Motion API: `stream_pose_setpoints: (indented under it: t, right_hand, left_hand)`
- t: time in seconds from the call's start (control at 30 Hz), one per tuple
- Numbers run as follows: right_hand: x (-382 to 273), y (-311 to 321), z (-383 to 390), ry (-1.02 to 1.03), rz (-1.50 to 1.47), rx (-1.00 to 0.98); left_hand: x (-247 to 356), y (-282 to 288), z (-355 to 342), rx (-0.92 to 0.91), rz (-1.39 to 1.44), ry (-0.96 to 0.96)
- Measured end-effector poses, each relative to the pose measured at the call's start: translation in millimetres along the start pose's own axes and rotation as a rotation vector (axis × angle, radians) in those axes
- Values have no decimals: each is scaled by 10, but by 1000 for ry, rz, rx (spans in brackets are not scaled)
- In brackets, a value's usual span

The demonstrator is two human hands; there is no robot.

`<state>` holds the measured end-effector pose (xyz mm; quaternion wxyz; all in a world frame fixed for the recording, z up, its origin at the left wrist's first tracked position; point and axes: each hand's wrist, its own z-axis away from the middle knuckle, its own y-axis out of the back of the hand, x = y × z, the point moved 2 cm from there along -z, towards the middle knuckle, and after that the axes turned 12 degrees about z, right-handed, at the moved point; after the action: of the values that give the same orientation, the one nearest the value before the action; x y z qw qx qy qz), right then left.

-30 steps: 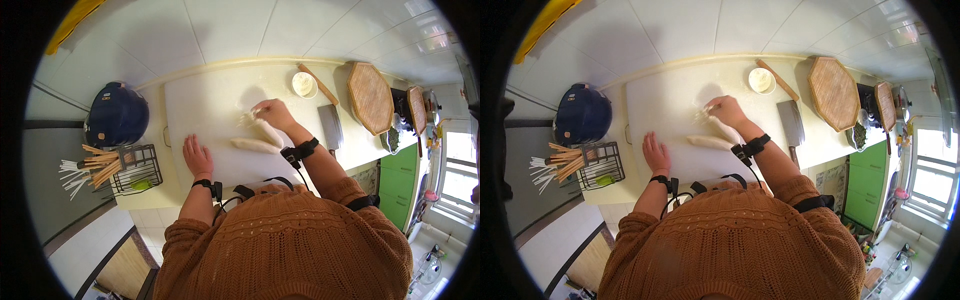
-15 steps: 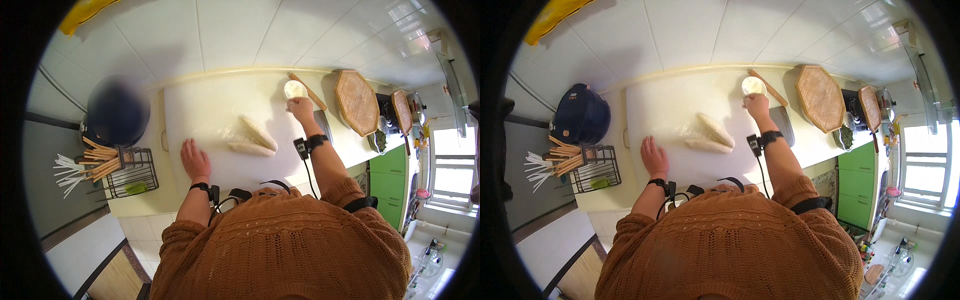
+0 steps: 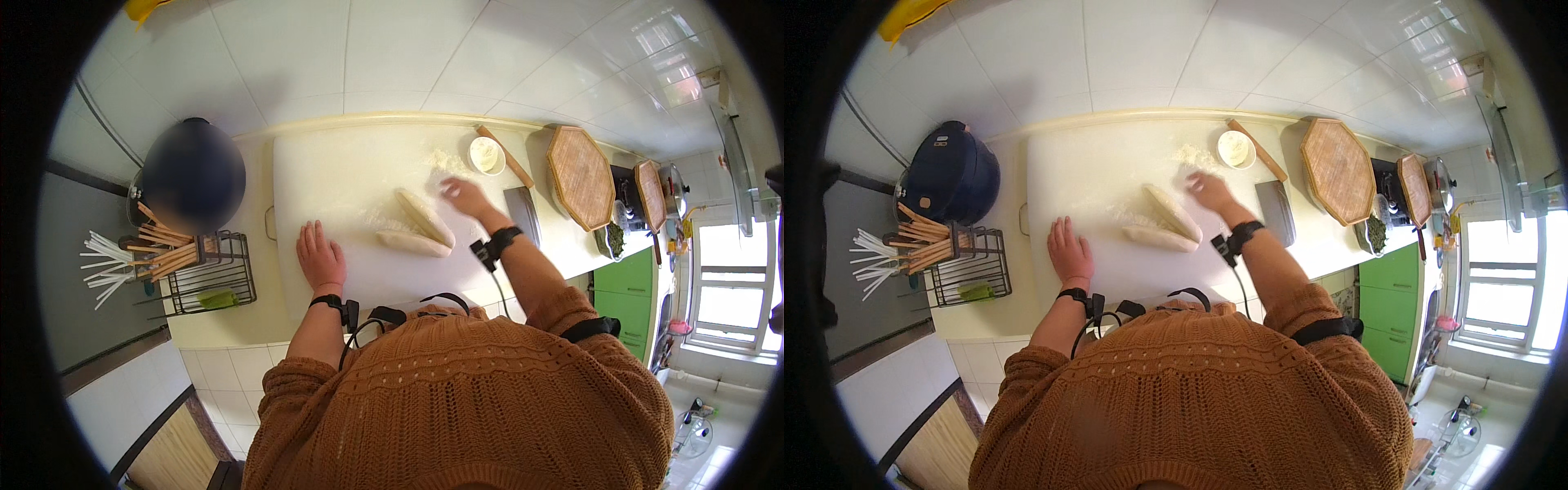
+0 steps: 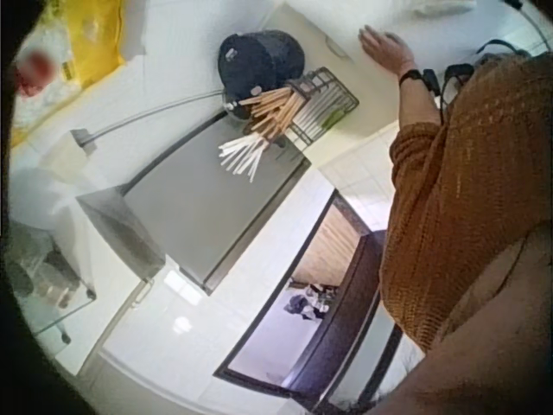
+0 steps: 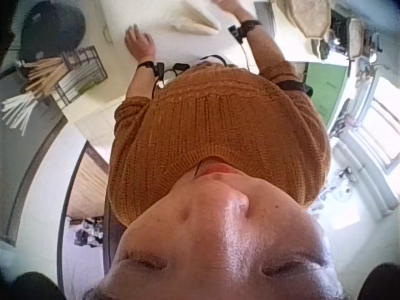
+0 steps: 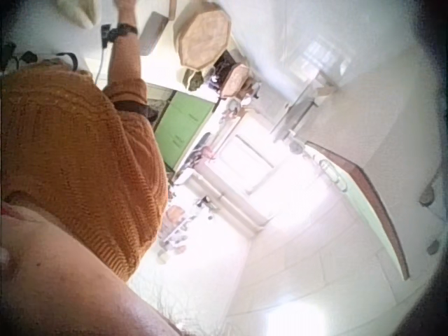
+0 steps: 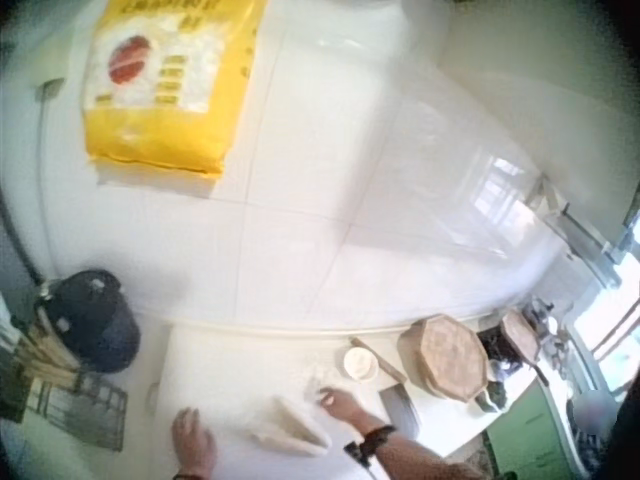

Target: The person kneads dough in a metal bowl, then transfers it to a cutting board to roll it into a log. They use a cleaver to cut the dough into smaller pieces and continue shaping the pieces by hand.

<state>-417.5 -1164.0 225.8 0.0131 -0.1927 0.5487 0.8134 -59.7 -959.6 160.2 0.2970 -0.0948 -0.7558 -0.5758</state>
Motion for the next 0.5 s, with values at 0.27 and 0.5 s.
stream_pose_setpoints:
  t: [0.27,0.5]
  right_hand:
    - [-434,-462,155,-112,-20,-77]
    - [-286,-140,-324,-213,216,344]
  left_hand:
    - [35,21,-9,-15,-9,3]
    - [36,3,-18,-10,-43,18]
